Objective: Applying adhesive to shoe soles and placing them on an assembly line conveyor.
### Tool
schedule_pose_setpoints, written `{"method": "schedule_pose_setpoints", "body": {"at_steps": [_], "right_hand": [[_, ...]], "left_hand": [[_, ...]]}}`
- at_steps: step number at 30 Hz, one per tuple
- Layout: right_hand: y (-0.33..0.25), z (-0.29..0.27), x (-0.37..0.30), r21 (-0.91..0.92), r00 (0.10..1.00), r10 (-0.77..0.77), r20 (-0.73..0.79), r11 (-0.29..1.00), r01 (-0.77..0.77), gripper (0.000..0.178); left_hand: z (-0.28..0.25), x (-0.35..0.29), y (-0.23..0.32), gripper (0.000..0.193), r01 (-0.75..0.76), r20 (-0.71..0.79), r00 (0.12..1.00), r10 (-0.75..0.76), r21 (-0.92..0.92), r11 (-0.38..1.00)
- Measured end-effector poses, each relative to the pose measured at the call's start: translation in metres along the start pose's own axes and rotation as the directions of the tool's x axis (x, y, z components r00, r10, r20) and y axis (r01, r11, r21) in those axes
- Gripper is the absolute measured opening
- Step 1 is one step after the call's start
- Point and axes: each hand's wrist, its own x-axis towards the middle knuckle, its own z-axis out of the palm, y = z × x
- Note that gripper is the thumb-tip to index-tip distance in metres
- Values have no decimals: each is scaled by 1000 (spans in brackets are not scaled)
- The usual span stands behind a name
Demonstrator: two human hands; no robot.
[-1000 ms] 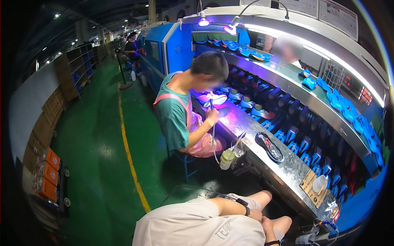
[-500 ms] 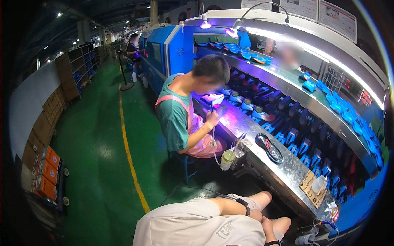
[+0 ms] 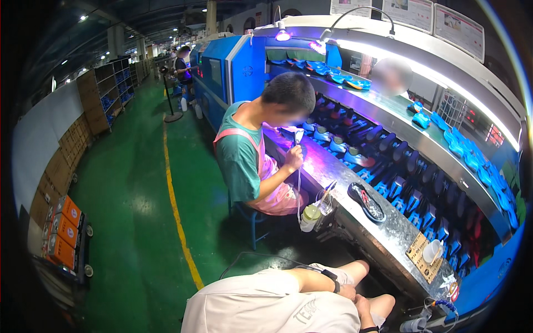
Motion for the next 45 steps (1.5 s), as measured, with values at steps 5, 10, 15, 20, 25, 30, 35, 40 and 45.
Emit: {"method": "schedule_pose_setpoints", "body": {"at_steps": [5, 10, 15, 20, 25, 30, 35, 40, 45], "right_hand": [[1, -1, -2, -18, 999, 28, -25, 999, -29, 33], [-5, -4, -4, -4, 999, 47, -15, 999, -47, 34], [-11, -9, -6, -8, 999, 40, 24, 999, -40, 35], [-23, -19, -15, -5, 990, 77, 118, 997, -77, 38], [-35, -27, -22, 23, 961, 132, 242, 990, -142, 41], [-31, -22, -26, -28, 988, 96, 120, 995, -94, 37], [-25, -13, -22, -34, 997, 65, 44, 997, -64, 33], [-24, -9, -18, -21, 999, 42, -1, 999, -42, 30], [-20, -6, -12, -6, 999, 31, -42, 999, -31, 27]], "left_hand": [[6, 5, 0, 20, 11, -30, 999, -11, -19, 1000], [15, 6, -1, 21, -24, -27, 999, 26, 69, 997], [10, 6, -8, 21, -105, -88, 989, 119, 149, 983], [-16, 0, -17, 21, -79, -158, 982, 102, 145, 986], [-32, -14, -23, 21, -66, -218, 971, 100, 158, 985], [-35, -19, -24, 21, -71, -240, 965, 109, 161, 984], [-32, -21, -19, 21, -113, -224, 964, 146, 152, 982], [-26, -21, -12, 21, -191, -195, 957, 214, 132, 973], [-11, -16, -5, 21, -234, -173, 955, 243, 68, 970]]}}
